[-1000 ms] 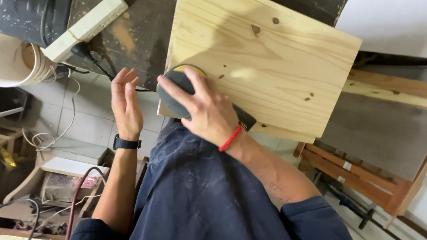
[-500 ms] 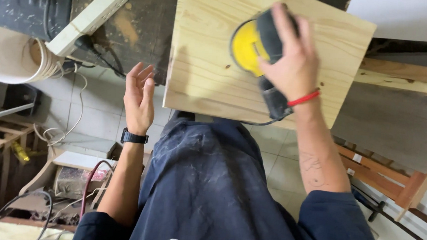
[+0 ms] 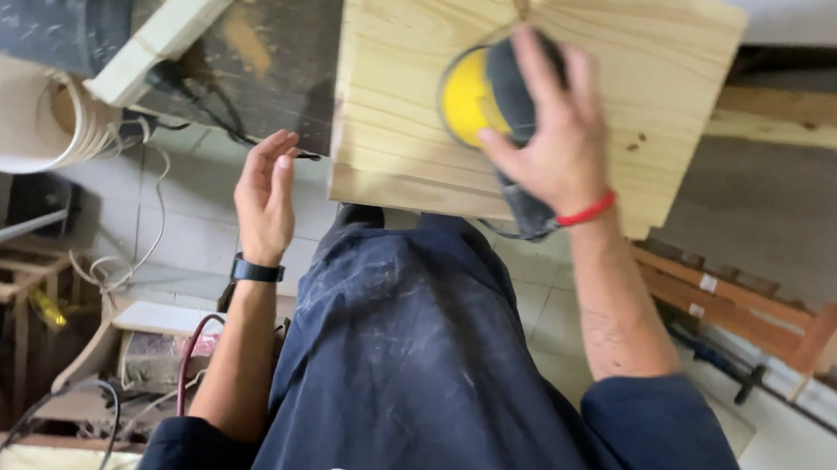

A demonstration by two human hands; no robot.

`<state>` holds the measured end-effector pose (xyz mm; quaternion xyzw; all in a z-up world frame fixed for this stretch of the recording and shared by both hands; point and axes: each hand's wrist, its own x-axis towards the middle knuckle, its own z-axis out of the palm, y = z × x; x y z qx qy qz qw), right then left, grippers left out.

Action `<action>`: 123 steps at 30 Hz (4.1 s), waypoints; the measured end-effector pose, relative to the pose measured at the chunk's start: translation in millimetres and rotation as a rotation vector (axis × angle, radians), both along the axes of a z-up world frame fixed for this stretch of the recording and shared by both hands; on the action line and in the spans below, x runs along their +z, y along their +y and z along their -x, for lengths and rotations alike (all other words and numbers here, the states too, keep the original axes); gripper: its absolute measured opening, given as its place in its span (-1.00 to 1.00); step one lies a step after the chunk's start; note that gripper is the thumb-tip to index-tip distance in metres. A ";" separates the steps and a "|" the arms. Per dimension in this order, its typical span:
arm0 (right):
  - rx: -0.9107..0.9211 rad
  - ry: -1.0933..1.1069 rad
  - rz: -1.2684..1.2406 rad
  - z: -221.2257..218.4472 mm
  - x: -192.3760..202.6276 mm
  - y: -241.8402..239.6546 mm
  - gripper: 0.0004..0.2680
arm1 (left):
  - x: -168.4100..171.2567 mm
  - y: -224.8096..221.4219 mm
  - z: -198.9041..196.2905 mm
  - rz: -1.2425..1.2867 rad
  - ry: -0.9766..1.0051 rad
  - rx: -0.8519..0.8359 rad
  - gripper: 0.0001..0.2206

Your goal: Plugging in an orbital sander and using it to sand the surface and edges of a wooden board on a workbench.

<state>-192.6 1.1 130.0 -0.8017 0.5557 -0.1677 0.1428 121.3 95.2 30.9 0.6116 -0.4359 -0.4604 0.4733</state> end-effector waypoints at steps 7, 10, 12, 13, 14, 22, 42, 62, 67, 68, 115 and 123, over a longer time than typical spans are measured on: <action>-0.015 -0.093 0.011 -38.4 -6.3 36.4 -0.33 | 14.0 -17.1 9.7 0.032 -0.139 -0.168 -0.73; -0.135 -0.126 -0.088 -39.6 -16.3 53.1 -0.13 | 9.3 -21.4 19.0 0.120 -0.083 -0.221 -0.73; -0.210 -0.184 -0.151 -36.8 -14.6 59.1 -0.05 | 6.7 -23.2 26.0 0.168 -0.056 -0.260 -0.72; -0.276 -0.228 -0.235 -33.7 -9.4 61.3 -0.09 | 6.4 -24.1 30.0 0.168 -0.068 -0.266 -0.68; -0.341 -0.272 -0.319 -30.9 -4.1 63.1 -0.12 | 6.3 -25.3 33.7 0.167 -0.079 -0.271 -0.63; -0.433 -0.320 -0.390 31.7 -1.3 82.5 -0.21 | -0.2 -42.0 86.5 0.401 -0.580 -0.526 -0.78; -0.843 -0.469 -0.654 185.1 35.3 118.7 -0.30 | -50.4 -38.1 283.9 0.426 -0.560 -0.820 -0.45; -0.813 -0.541 -0.624 249.4 17.8 151.6 -0.37 | -39.7 -226.4 184.9 -0.283 -1.281 -0.315 -0.23; -0.849 -0.653 -0.636 246.7 13.1 153.0 -0.37 | -93.2 -209.5 285.3 0.061 -1.351 -0.474 -0.09; -0.824 -0.729 -0.618 246.4 12.8 152.1 -0.38 | -88.1 -197.7 314.0 0.194 -1.312 -0.607 -0.06; -1.253 -0.900 -0.290 185.9 59.6 166.4 -0.62 | -44.8 -240.0 227.4 0.402 -1.147 -0.962 0.11; -1.208 -0.834 -0.302 188.1 51.5 185.6 -0.73 | -50.4 -305.1 219.6 0.558 -1.060 -0.883 0.06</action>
